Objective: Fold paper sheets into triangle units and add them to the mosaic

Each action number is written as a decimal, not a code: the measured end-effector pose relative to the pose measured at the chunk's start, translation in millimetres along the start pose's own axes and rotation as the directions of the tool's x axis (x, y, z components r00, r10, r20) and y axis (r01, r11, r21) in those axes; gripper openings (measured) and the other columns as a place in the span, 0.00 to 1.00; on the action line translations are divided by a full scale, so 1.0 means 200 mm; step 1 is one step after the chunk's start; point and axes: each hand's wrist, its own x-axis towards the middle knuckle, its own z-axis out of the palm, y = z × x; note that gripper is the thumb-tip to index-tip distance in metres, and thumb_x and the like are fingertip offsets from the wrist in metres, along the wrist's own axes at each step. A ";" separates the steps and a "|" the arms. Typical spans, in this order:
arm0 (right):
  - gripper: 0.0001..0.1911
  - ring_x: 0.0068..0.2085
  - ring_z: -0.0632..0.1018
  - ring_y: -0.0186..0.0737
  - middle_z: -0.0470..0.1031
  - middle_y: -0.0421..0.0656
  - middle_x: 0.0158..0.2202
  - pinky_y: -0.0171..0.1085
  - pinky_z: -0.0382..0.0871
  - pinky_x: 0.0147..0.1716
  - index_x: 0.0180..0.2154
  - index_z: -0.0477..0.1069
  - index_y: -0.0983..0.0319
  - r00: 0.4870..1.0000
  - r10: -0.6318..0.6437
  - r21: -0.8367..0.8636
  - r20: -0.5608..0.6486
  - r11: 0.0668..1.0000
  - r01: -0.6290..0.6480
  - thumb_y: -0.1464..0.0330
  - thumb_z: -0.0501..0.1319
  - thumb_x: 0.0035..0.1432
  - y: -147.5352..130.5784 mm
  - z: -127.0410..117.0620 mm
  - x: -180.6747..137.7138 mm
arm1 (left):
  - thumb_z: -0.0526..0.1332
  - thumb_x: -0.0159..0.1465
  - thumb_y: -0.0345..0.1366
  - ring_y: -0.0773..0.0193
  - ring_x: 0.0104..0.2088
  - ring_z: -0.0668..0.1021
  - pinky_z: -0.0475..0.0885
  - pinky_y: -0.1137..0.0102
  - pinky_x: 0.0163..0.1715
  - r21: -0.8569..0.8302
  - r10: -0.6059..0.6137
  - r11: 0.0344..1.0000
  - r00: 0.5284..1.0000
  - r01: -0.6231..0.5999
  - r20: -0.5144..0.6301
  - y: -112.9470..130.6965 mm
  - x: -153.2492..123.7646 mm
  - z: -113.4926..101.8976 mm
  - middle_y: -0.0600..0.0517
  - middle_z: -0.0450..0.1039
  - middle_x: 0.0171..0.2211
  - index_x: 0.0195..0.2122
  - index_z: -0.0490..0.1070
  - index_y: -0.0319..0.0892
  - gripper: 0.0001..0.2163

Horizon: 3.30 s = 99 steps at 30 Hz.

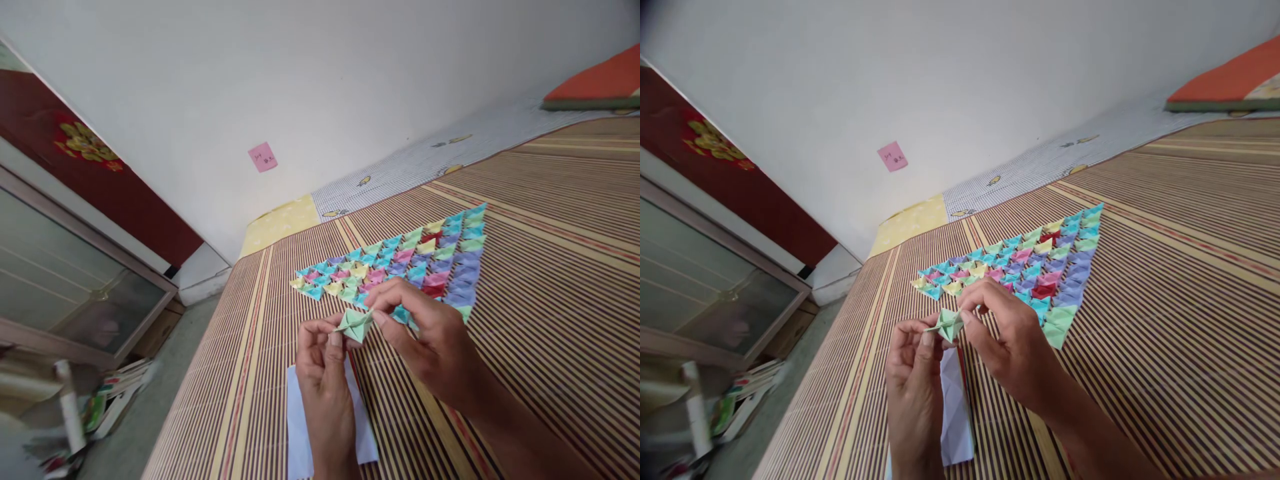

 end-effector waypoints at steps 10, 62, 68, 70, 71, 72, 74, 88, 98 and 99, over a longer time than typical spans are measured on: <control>0.05 0.49 0.76 0.43 0.74 0.45 0.43 0.41 0.69 0.51 0.43 0.70 0.60 0.995 -0.077 -0.117 0.056 0.990 0.084 0.74 0.59 0.65 0.01 -0.02 0.00 | 0.61 0.70 0.39 0.66 0.37 0.77 0.73 0.69 0.41 0.285 0.152 0.948 0.988 -0.143 -0.010 0.00 0.00 0.01 0.50 0.76 0.43 0.38 0.69 0.45 0.06; 0.13 0.45 0.76 0.46 0.77 0.44 0.41 0.44 0.71 0.47 0.41 0.73 0.59 0.955 0.077 -0.151 0.287 0.988 -0.034 0.79 0.60 0.55 0.12 0.02 -0.02 | 0.75 0.53 0.33 0.66 0.33 0.80 0.76 0.72 0.34 -0.347 -0.392 0.877 0.912 0.331 -0.121 -0.09 0.04 0.07 0.48 0.79 0.36 0.43 0.76 0.39 0.17; 0.03 0.40 0.77 0.44 0.75 0.43 0.34 0.41 0.71 0.40 0.36 0.73 0.59 0.972 0.098 -0.238 0.212 0.970 -0.046 0.72 0.61 0.62 0.14 0.01 -0.03 | 0.73 0.58 0.41 0.59 0.39 0.82 0.76 0.65 0.41 -0.110 -0.213 0.975 0.948 0.192 -0.236 -0.09 0.03 0.05 0.48 0.78 0.37 0.49 0.72 0.41 0.21; 0.05 0.37 0.76 0.43 0.74 0.42 0.32 0.40 0.70 0.37 0.33 0.71 0.59 0.975 0.106 -0.288 0.194 0.956 -0.047 0.72 0.59 0.62 0.14 0.03 -0.03 | 0.72 0.58 0.41 0.59 0.41 0.82 0.75 0.65 0.43 -0.022 -0.177 0.984 0.957 0.177 -0.228 -0.10 0.02 0.05 0.48 0.78 0.39 0.51 0.71 0.42 0.21; 0.06 0.36 0.75 0.43 0.73 0.42 0.31 0.39 0.69 0.36 0.31 0.69 0.59 0.977 0.115 -0.315 0.180 0.948 -0.054 0.73 0.59 0.62 0.14 0.04 -0.04 | 0.71 0.59 0.41 0.59 0.41 0.82 0.75 0.65 0.44 0.014 -0.165 0.985 0.962 0.172 -0.217 -0.10 0.02 0.05 0.48 0.78 0.39 0.51 0.71 0.42 0.21; 0.07 0.34 0.75 0.42 0.72 0.42 0.30 0.39 0.68 0.35 0.30 0.68 0.59 0.978 0.129 -0.342 0.166 0.938 -0.066 0.74 0.58 0.61 0.15 0.04 -0.04 | 0.71 0.60 0.41 0.60 0.42 0.81 0.74 0.65 0.45 0.041 -0.157 0.985 0.966 0.169 -0.206 -0.10 0.02 0.05 0.48 0.77 0.40 0.52 0.70 0.42 0.21; 0.09 0.31 0.73 0.40 0.70 0.41 0.29 0.38 0.65 0.32 0.28 0.65 0.59 0.978 0.157 -0.386 0.141 0.918 -0.092 0.75 0.57 0.60 0.15 0.05 -0.05 | 0.70 0.61 0.40 0.60 0.43 0.81 0.74 0.64 0.46 0.072 -0.147 0.984 0.971 0.163 -0.190 -0.11 0.02 0.05 0.48 0.77 0.41 0.52 0.69 0.42 0.21; 0.07 0.26 0.71 0.37 0.69 0.39 0.26 0.35 0.61 0.28 0.28 0.64 0.59 0.958 0.267 -0.450 0.101 0.871 -0.195 0.75 0.57 0.57 0.17 0.06 -0.06 | 0.70 0.61 0.40 0.55 0.44 0.83 0.77 0.62 0.46 -0.058 -0.224 0.973 0.974 0.222 -0.040 -0.11 0.02 0.09 0.47 0.81 0.39 0.50 0.73 0.41 0.18; 0.09 0.32 0.73 0.40 0.71 0.41 0.30 0.36 0.63 0.32 0.32 0.70 0.60 0.954 0.249 -0.487 0.166 0.862 -0.140 0.79 0.58 0.56 0.16 0.06 -0.06 | 0.71 0.60 0.40 0.55 0.44 0.84 0.77 0.63 0.47 -0.048 -0.214 0.976 0.970 0.210 -0.116 -0.17 0.05 0.04 0.43 0.83 0.43 0.47 0.77 0.38 0.17; 0.09 0.30 0.73 0.39 0.71 0.40 0.30 0.36 0.62 0.30 0.31 0.69 0.60 0.952 0.263 -0.495 0.158 0.855 -0.154 0.80 0.58 0.55 0.17 0.06 -0.07 | 0.71 0.60 0.41 0.55 0.44 0.84 0.76 0.62 0.47 -0.049 -0.213 0.977 0.969 0.209 -0.124 -0.17 0.05 0.04 0.43 0.83 0.43 0.47 0.77 0.38 0.17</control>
